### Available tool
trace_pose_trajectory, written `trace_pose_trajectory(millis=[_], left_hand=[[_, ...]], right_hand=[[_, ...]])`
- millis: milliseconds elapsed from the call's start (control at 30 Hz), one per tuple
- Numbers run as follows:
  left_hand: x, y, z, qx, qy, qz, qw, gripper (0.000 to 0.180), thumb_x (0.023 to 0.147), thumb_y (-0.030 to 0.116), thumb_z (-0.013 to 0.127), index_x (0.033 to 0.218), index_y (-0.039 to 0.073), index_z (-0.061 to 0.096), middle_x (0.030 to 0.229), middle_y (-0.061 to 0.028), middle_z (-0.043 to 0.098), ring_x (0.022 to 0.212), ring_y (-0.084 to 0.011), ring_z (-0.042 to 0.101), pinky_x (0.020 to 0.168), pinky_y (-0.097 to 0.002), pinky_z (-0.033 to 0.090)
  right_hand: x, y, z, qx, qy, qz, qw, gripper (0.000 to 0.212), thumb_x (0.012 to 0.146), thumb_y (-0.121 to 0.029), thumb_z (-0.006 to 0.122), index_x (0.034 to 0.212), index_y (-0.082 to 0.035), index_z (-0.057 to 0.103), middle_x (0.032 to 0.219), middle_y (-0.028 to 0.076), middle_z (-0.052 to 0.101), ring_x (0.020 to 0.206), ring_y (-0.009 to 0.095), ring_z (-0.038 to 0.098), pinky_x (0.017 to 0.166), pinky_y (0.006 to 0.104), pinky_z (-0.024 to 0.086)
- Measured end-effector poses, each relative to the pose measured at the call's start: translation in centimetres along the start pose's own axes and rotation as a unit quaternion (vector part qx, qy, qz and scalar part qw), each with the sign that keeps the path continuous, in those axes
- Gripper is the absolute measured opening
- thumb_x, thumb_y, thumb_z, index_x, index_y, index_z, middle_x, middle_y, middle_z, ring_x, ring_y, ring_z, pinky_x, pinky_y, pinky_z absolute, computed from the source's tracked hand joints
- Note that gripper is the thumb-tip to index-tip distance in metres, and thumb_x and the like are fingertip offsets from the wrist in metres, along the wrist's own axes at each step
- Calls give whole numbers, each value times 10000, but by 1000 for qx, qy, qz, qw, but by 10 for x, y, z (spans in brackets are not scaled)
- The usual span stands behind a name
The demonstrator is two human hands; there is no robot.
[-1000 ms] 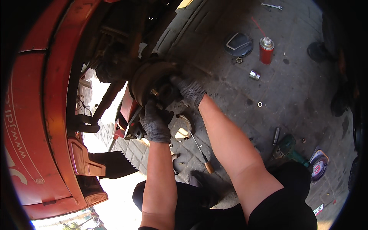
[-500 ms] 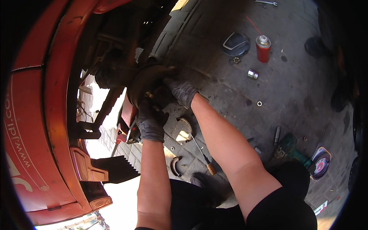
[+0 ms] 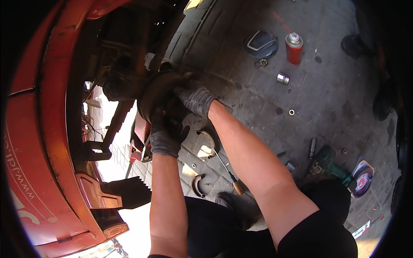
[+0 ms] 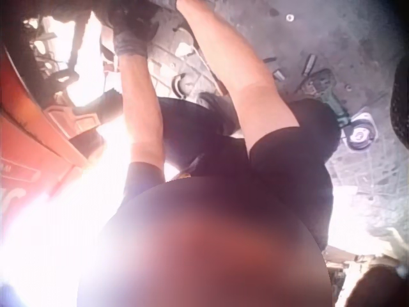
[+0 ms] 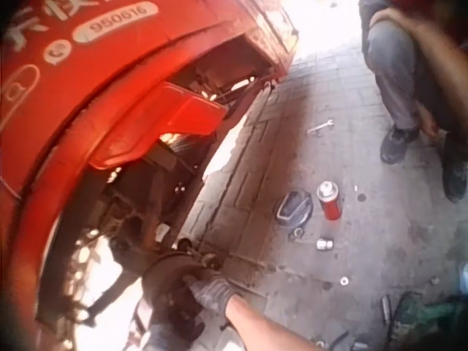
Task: The person removes the wheel from a red vehicle, cleans the hub area, and reinstalls the wheel using an impact wrench and hand tools. The person secures the wheel with lug nuts and washers.
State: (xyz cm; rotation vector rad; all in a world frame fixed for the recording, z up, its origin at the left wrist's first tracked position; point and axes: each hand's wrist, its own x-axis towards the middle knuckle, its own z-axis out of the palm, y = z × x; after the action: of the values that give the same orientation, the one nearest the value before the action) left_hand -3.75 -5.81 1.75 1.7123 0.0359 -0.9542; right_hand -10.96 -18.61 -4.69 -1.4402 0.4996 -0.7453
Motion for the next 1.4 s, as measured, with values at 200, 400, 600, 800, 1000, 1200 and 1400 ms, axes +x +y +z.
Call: trace_pose_trajectory(millis=[200, 400, 600, 800, 1000, 1200, 1400], left_hand=[[1, -3, -3, -12, -4, -7, 1000, 491, 727, 583, 680, 1059, 231, 597, 906, 12, 587, 938, -216, 523, 884, -523, 400], [5, -7, -13, -43, -4, -8, 999, 483, 731, 541, 700, 1079, 221, 599, 895, 7, 599, 935, -201, 539, 865, -519, 416], [14, -11, -8, -111, -56, -4, 992, 479, 735, 499, 721, 1099, 212, 600, 883, 2, 612, 933, -186, 555, 847, -515, 433], [-3, 2, -2, -11, 72, 22, 997, 549, 755, 511, 672, 1200, 211, 559, 1035, -20, 606, 1056, -203, 515, 882, -522, 389], [3, -5, -7, -102, -18, -27, 994, 559, 799, 531, 612, 1253, 214, 539, 1142, -24, 583, 1123, -251, 482, 925, -536, 358], [1, 1, -7, -10, 60, 18, 998, 545, 775, 541, 634, 1218, 229, 574, 1115, -12, 591, 1098, -247, 482, 944, -524, 351], [-6, -4, 3, -106, 47, -62, 991, 588, 792, 548, 610, 1260, 198, 546, 1185, -49, 566, 1159, -250, 450, 976, -524, 330]], right_hand=[[5, 0, -2, -81, -58, -5, 995, 374, 910, -274, 473, 1126, -3, 613, 1023, 192, 666, 963, 291, 634, 845, 364, 481], [0, 3, 1, 87, -35, 62, 994, 417, 912, -352, 460, 1142, -45, 625, 1100, 210, 636, 1067, 339, 587, 934, 391, 449], [6, 3, 5, -123, -27, 24, 992, 384, 931, -327, 424, 1088, -56, 646, 1068, 207, 646, 974, 379, 615, 874, 434, 480], [-3, 0, 3, -33, -27, 33, 999, 332, 925, -292, 433, 1009, -59, 655, 912, 196, 667, 859, 373, 639, 782, 453, 504], [2, 3, 9, -267, -2, -132, 955, 349, 936, -311, 426, 992, -52, 653, 873, 178, 675, 829, 359, 647, 756, 444, 505], [-2, 2, 5, 66, -3, 126, 990, 394, 931, -341, 428, 914, -24, 662, 845, 193, 669, 819, 363, 643, 748, 448, 504], [1, -4, 8, -260, 5, -96, 961, 397, 936, -334, 410, 948, -22, 655, 878, 201, 665, 852, 362, 637, 771, 437, 503]])
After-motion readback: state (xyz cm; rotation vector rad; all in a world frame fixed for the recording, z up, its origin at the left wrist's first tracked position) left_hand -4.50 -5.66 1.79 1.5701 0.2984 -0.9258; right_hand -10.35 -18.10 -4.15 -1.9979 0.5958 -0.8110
